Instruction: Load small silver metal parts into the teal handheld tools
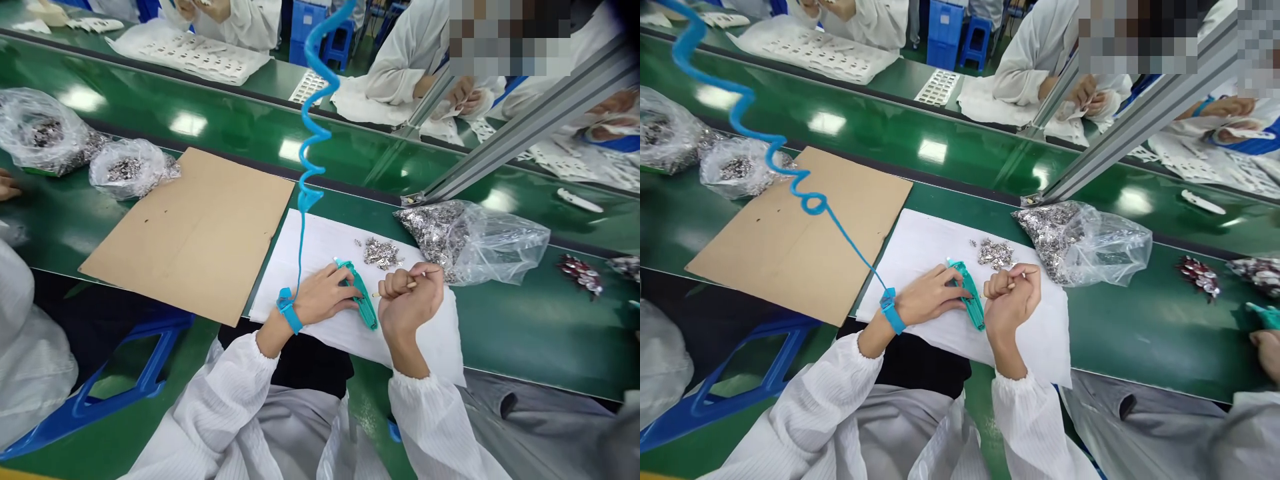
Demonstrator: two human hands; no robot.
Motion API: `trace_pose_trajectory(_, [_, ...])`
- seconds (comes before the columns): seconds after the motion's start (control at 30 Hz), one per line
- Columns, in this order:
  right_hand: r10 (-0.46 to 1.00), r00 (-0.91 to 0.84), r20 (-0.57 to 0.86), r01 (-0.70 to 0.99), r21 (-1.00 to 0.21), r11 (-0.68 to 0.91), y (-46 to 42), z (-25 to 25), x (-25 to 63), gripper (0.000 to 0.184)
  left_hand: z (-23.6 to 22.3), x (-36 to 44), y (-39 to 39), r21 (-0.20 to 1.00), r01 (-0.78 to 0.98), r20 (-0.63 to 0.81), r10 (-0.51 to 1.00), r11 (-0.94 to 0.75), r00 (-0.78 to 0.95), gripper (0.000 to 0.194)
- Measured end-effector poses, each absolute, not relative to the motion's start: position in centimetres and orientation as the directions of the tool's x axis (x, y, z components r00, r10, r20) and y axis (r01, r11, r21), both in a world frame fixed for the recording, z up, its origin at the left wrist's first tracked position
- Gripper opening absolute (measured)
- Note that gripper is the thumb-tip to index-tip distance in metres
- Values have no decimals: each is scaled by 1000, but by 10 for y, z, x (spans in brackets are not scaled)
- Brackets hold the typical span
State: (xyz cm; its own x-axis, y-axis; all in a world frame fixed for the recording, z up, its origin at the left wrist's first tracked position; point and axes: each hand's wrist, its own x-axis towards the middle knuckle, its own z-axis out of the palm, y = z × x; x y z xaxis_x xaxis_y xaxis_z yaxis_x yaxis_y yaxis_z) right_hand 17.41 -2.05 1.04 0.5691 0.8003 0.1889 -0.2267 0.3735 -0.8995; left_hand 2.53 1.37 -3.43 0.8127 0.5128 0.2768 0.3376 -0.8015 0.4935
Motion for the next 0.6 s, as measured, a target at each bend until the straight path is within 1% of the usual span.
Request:
trace_pose_trajectory(0.1, [816, 557, 153, -248, -908, 339, -20, 4, 173, 9, -34, 26, 13, 484, 342, 276, 512, -805, 814, 39])
trace_pose_trajectory(0.23, [837, 526, 147, -272, -904, 330, -25, 1, 172, 9, -34, 26, 13, 483, 339, 285, 510, -808, 811, 39])
trace_pose_trajectory(0.37, [865, 474, 163, -295, -896, 331, -25, 1, 174, 19, -34, 25, 13, 496, 339, 281, 517, -800, 809, 38])
trace_pose_trajectory(0.6, [865, 487, 122, -241, -933, 267, -20, -5, 167, 21, -33, 25, 13, 507, 356, 242, 526, -785, 815, 37])
